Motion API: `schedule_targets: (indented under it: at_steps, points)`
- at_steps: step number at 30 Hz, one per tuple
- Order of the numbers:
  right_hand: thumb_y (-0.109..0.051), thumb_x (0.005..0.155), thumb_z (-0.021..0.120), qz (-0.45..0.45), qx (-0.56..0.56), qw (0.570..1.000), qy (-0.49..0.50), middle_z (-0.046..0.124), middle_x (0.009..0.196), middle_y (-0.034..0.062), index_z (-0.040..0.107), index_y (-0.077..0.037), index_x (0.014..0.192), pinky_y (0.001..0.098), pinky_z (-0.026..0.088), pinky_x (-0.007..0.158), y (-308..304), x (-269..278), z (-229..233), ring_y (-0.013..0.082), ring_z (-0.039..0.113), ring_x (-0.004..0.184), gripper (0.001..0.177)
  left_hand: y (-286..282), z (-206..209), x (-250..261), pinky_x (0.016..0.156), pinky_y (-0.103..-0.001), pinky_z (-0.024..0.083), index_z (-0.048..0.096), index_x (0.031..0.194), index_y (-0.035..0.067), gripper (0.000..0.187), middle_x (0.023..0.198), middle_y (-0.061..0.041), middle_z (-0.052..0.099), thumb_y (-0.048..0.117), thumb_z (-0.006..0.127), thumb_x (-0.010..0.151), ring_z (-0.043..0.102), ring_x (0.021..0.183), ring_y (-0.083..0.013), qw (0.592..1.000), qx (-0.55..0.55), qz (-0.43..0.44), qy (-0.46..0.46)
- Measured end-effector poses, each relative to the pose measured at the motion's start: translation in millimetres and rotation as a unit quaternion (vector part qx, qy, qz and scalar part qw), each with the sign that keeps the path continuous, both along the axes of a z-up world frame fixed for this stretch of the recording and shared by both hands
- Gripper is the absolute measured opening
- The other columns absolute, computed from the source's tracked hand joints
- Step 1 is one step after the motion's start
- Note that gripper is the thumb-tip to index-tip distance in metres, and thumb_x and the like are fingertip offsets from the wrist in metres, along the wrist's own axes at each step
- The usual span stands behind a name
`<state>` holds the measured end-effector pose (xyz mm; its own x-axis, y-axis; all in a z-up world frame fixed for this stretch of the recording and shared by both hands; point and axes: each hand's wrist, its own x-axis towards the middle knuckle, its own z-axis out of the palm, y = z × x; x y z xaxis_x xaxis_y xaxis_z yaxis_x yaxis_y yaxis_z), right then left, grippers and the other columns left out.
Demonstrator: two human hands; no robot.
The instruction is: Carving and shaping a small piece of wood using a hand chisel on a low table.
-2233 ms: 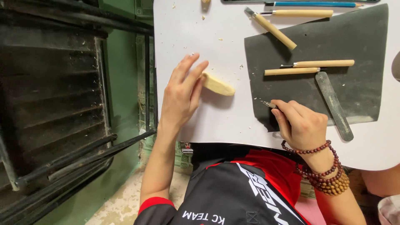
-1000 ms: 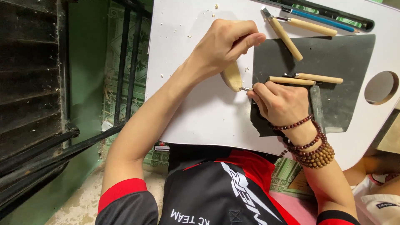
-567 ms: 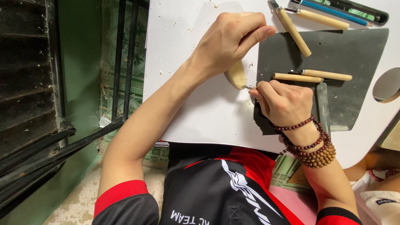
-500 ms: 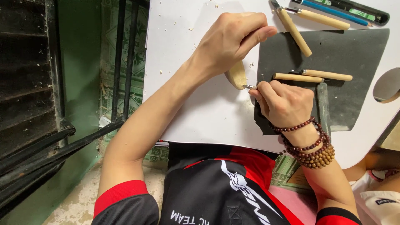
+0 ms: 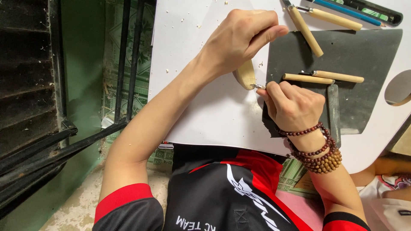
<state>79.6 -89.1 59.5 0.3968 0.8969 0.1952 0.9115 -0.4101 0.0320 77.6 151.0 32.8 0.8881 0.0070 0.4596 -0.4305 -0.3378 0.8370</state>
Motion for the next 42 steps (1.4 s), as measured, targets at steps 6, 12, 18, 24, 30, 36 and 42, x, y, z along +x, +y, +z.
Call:
schedule_targets:
  at_steps: [6, 12, 18, 24, 30, 36, 42]
  points:
    - [-0.038, 0.119, 0.053, 0.002, 0.012, 1.0, 0.0, 0.04, 0.066, -0.0031, 0.057, -0.016, 0.083, 0.0291, 0.022, 0.05, 3, 3, 3, 0.014, 0.04, 0.052, 0.043, 0, 0, 0, 0.058, -0.035, 0.031, 0.042, 0.08, 0.004, 0.036, 0.068, -0.006, 0.043, 0.022, 0.049, 0.111, 0.038, 0.059, -0.0202, 1.0, 0.0, -0.002, -0.007]
    - [-0.037, 0.119, 0.053, -0.009, -0.001, 1.0, 0.017, 0.038, 0.066, -0.0022, 0.053, -0.015, 0.08, 0.0309, 0.021, 0.05, -3, -3, 1, 0.016, 0.038, 0.051, 0.045, 1, -1, -2, 0.057, -0.034, 0.031, 0.042, 0.081, 0.004, 0.036, 0.068, -0.005, 0.043, 0.022, 0.047, 0.112, 0.038, 0.059, -0.0191, 1.0, -0.005, -0.003, -0.005]
    - [-0.04, 0.12, 0.054, -0.007, -0.013, 1.0, -0.005, 0.04, 0.066, -0.0032, 0.054, -0.016, 0.082, 0.0301, 0.021, 0.049, 0, 0, 3, 0.0151, 0.038, 0.05, 0.045, 1, -1, 0, 0.057, -0.034, 0.031, 0.042, 0.081, 0.004, 0.036, 0.067, -0.005, 0.043, 0.022, 0.047, 0.111, 0.039, 0.059, -0.0197, 1.0, 0.001, 0.0, -0.006]
    - [-0.038, 0.12, 0.054, -0.008, -0.019, 1.0, 0.005, 0.038, 0.066, -0.003, 0.053, -0.016, 0.081, 0.0306, 0.021, 0.049, -4, -4, 2, 0.015, 0.038, 0.05, 0.044, 0, -3, -1, 0.058, -0.034, 0.032, 0.041, 0.081, 0.004, 0.036, 0.067, -0.005, 0.044, 0.023, 0.047, 0.111, 0.039, 0.058, -0.0201, 1.0, -0.003, 0.005, -0.006]
    - [-0.039, 0.12, 0.052, -0.011, -0.017, 1.0, -0.001, 0.039, 0.066, -0.0036, 0.053, -0.017, 0.081, 0.0301, 0.022, 0.049, -1, -3, 1, 0.0141, 0.04, 0.05, 0.044, 1, -1, -1, 0.057, -0.034, 0.031, 0.042, 0.08, 0.004, 0.037, 0.067, -0.005, 0.043, 0.023, 0.048, 0.112, 0.039, 0.058, -0.0192, 1.0, 0.008, 0.003, -0.008]
    - [-0.039, 0.119, 0.051, -0.005, 0.012, 1.0, -0.008, 0.039, 0.065, -0.0034, 0.054, -0.016, 0.08, 0.0293, 0.022, 0.049, 1, 0, -1, 0.0136, 0.039, 0.051, 0.045, 1, 0, 0, 0.058, -0.034, 0.03, 0.039, 0.08, 0.004, 0.038, 0.067, -0.005, 0.04, 0.021, 0.049, 0.112, 0.035, 0.059, -0.0193, 1.0, 0.006, -0.009, -0.007]
    - [-0.04, 0.119, 0.049, -0.006, 0.018, 1.0, -0.004, 0.04, 0.064, -0.0038, 0.053, -0.017, 0.08, 0.0297, 0.022, 0.049, 1, 1, -6, 0.0149, 0.039, 0.05, 0.045, 0, 0, -1, 0.057, -0.034, 0.029, 0.04, 0.079, 0.004, 0.039, 0.067, -0.005, 0.04, 0.022, 0.048, 0.112, 0.034, 0.059, -0.0196, 1.0, 0.005, -0.006, -0.001]
